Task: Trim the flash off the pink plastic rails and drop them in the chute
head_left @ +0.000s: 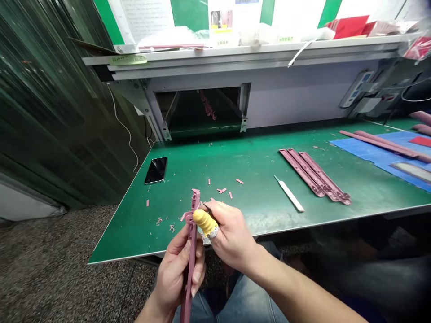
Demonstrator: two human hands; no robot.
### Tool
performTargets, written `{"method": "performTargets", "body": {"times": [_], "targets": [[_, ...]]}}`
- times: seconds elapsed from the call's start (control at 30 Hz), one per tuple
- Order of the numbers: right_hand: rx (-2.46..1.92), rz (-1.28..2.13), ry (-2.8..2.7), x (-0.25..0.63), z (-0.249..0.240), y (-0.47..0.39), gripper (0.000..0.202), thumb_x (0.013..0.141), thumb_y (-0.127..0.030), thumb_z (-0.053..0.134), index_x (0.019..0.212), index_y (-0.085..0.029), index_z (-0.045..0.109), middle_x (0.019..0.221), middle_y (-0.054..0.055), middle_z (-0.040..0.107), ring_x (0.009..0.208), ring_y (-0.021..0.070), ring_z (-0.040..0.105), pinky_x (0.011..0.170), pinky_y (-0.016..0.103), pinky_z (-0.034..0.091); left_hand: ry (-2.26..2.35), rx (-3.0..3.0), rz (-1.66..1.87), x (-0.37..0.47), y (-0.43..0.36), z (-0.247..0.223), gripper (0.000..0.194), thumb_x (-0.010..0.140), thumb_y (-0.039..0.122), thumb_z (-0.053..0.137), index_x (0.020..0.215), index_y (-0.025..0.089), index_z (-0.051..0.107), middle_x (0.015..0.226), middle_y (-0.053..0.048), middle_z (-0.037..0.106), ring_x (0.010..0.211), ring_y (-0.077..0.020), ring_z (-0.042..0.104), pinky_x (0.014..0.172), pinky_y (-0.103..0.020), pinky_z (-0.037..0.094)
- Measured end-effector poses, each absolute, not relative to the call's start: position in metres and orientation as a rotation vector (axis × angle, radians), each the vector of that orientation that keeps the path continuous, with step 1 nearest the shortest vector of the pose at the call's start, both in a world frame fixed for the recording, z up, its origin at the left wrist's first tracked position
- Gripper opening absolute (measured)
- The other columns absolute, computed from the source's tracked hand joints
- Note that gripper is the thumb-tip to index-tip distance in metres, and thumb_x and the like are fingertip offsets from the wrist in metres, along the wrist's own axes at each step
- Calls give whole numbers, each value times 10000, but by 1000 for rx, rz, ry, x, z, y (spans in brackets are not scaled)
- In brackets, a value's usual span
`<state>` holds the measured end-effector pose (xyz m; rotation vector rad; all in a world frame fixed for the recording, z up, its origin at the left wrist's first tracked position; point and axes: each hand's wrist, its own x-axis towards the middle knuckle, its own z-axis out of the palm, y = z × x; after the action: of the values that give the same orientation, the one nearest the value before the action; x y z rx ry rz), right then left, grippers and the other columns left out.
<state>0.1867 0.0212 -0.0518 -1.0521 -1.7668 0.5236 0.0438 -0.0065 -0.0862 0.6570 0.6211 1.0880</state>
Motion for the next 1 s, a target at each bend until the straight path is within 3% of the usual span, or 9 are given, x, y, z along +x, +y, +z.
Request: {"method": "performTargets", "body": {"times": [0.23, 0.53, 0.8, 1.0], "targets": [[-1029, 530, -1731, 184, -51, 16, 285, 967, -366, 436, 790, -195, 581, 712, -9, 573, 659, 115, 493, 626, 227, 354, 632, 667, 1099, 43, -11, -87, 225, 808, 332, 662, 1033, 324, 674, 665, 31, 580, 349, -42, 510, 281, -111, 420], [-1020, 548, -1707, 180, -54, 11, 315, 972, -355, 416, 757, -190, 576, 669, -12, 527, 640, 114, 465, 612, 232, 340, 303, 735, 1100, 38, -6, -109, 282, 929, 215, 471, 1159, 297, 612, 764, 12, 651, 419, -68, 610, 332, -124, 484], [-1045, 525, -1727, 180, -53, 10, 241, 963, -335, 427, 829, -197, 573, 767, 2, 585, 710, 126, 498, 658, 242, 361, 242, 706, 1093, 39, -8, -107, 303, 943, 180, 424, 1184, 254, 592, 820, -9, 667, 483, -76, 645, 375, -125, 506], [-1058, 491, -1775, 181, -54, 8, 350, 983, -389, 360, 845, -179, 605, 738, 21, 589, 687, 135, 498, 650, 246, 376, 289, 744, 1081, 37, -9, -107, 296, 944, 189, 419, 1163, 267, 602, 772, 2, 654, 440, -63, 618, 365, -113, 490]]}}
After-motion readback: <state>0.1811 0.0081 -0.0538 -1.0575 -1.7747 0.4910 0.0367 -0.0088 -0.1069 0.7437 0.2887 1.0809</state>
